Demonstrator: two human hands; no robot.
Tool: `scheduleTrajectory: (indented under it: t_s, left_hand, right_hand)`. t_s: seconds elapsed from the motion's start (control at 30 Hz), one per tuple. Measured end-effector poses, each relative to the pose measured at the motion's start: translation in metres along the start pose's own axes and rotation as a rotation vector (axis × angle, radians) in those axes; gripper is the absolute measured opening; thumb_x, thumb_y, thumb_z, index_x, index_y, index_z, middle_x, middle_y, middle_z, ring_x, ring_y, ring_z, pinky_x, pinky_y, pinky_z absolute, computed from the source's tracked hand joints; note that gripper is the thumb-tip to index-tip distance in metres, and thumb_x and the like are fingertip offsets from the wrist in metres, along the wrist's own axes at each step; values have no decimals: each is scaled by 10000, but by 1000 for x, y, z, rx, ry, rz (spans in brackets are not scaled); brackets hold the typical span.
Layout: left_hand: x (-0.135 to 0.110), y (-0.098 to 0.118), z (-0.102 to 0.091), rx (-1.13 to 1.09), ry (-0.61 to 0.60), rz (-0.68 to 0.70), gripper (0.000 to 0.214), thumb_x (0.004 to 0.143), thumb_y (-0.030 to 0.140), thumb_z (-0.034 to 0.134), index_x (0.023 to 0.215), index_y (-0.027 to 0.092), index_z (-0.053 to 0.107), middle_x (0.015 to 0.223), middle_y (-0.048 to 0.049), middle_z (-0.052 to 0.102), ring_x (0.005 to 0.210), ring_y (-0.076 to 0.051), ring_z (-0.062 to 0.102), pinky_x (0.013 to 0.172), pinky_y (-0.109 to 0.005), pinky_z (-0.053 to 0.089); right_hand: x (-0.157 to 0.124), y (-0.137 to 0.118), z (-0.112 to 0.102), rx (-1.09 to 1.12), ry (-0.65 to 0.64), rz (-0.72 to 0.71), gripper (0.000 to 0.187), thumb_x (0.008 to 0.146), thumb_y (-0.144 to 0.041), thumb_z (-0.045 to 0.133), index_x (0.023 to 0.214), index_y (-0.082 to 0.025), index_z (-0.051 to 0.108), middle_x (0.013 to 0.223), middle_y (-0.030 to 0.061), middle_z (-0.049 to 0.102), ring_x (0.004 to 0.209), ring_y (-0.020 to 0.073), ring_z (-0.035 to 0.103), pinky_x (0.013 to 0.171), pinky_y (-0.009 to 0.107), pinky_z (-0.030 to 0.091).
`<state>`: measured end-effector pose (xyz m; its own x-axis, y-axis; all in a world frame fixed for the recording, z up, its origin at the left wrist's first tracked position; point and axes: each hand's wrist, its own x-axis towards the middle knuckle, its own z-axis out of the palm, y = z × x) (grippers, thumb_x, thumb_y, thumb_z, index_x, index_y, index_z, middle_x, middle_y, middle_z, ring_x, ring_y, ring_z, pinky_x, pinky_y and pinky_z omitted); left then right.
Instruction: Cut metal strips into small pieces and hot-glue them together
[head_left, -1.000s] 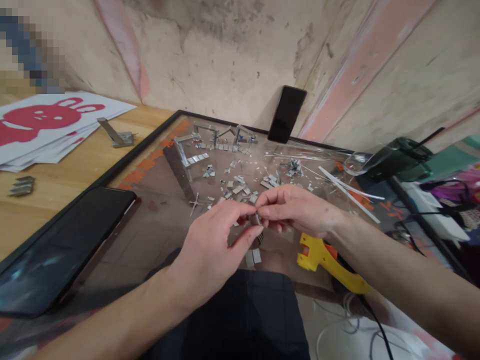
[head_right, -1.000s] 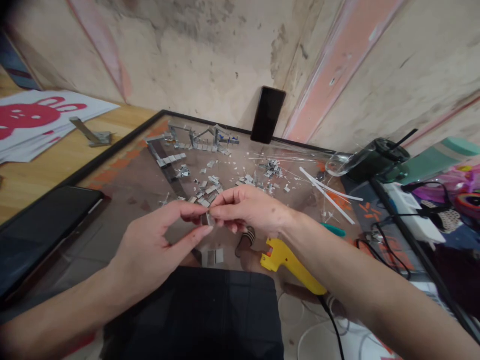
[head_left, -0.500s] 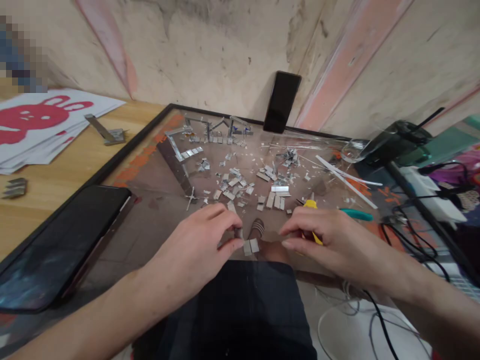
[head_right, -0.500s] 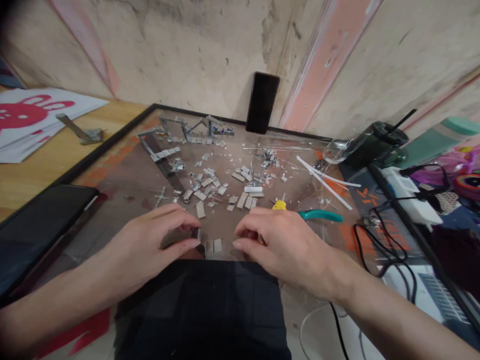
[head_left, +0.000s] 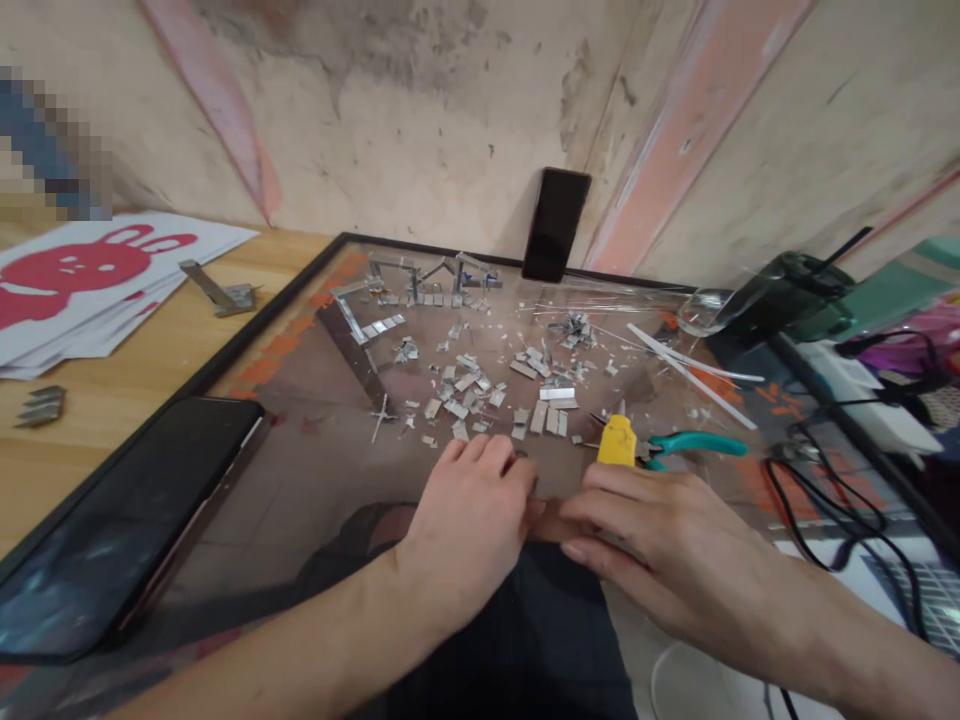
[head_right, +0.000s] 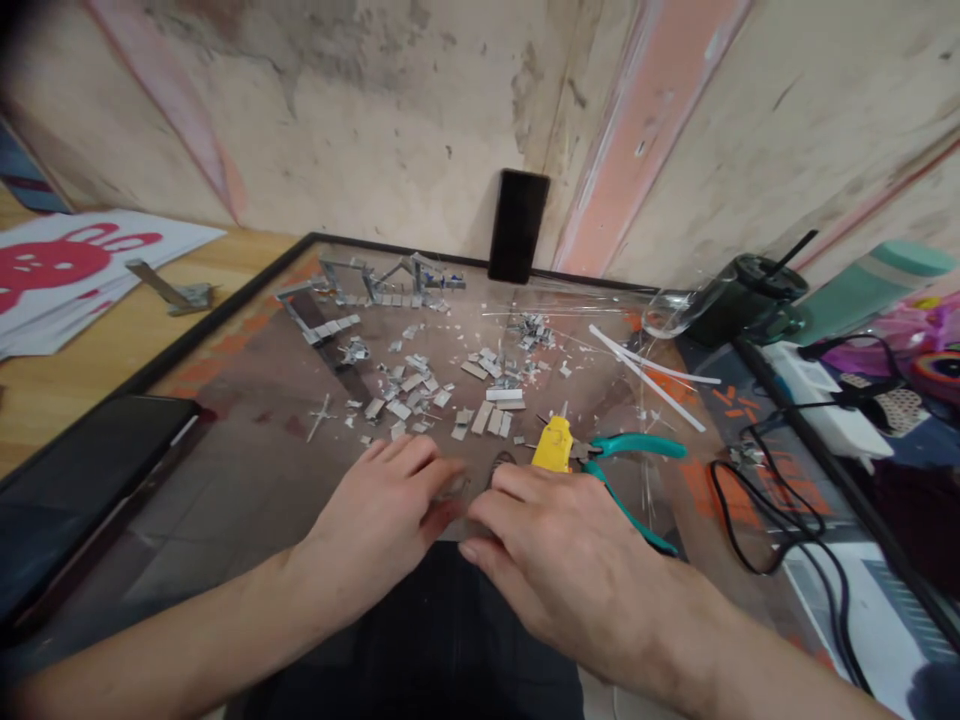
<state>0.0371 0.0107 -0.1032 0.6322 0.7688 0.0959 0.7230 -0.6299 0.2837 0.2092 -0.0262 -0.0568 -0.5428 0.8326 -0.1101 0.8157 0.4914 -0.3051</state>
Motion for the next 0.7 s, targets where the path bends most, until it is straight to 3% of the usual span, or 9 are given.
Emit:
scheduleTrajectory:
  t_s: [0.13, 0.27, 0.5, 0.7]
  left_hand:
    - [-9, -4, 0, 13, -56, -46, 266, 832, 271, 502, 1040, 134, 594, 911, -90, 606, 885, -274, 551, 774, -447, 442]
    - [-21, -6, 2, 12, -88, -68, 350, 799, 297, 563, 1114, 143, 558, 956, -91, 602, 892, -274, 544, 776, -448, 442]
    - [-28, -12, 6, -3, -98, -80, 135, 803, 206, 528, 908, 175, 607, 909, -71, 589, 856, -265, 536, 753, -453, 443]
    - [-33, -17, 5, 23, -36, -29, 89, 791, 173, 512, 839, 176, 587, 866, -65, 580, 795, -254, 532, 678, -423, 447]
  right_hand:
    - [11, 6, -7, -60, -10, -7, 194, 880, -259, 442, 841, -197, 622, 802, 32, 594, 711, 168, 570, 593, 285, 406]
    - [41, 17, -18, -165, 42, -6, 190, 873, -261, 456, 866, -198, 636, 804, 26, 621, 730, 168, 587, 611, 280, 408]
    - [120, 21, -14, -322, -24, -49, 217, 830, -256, 476, 958, -236, 651, 911, 40, 673, 838, 211, 614, 605, 283, 399]
    - [146, 21, -8, -457, -106, -30, 210, 791, -199, 473, 886, -232, 657, 888, 45, 679, 808, 208, 626, 529, 260, 378]
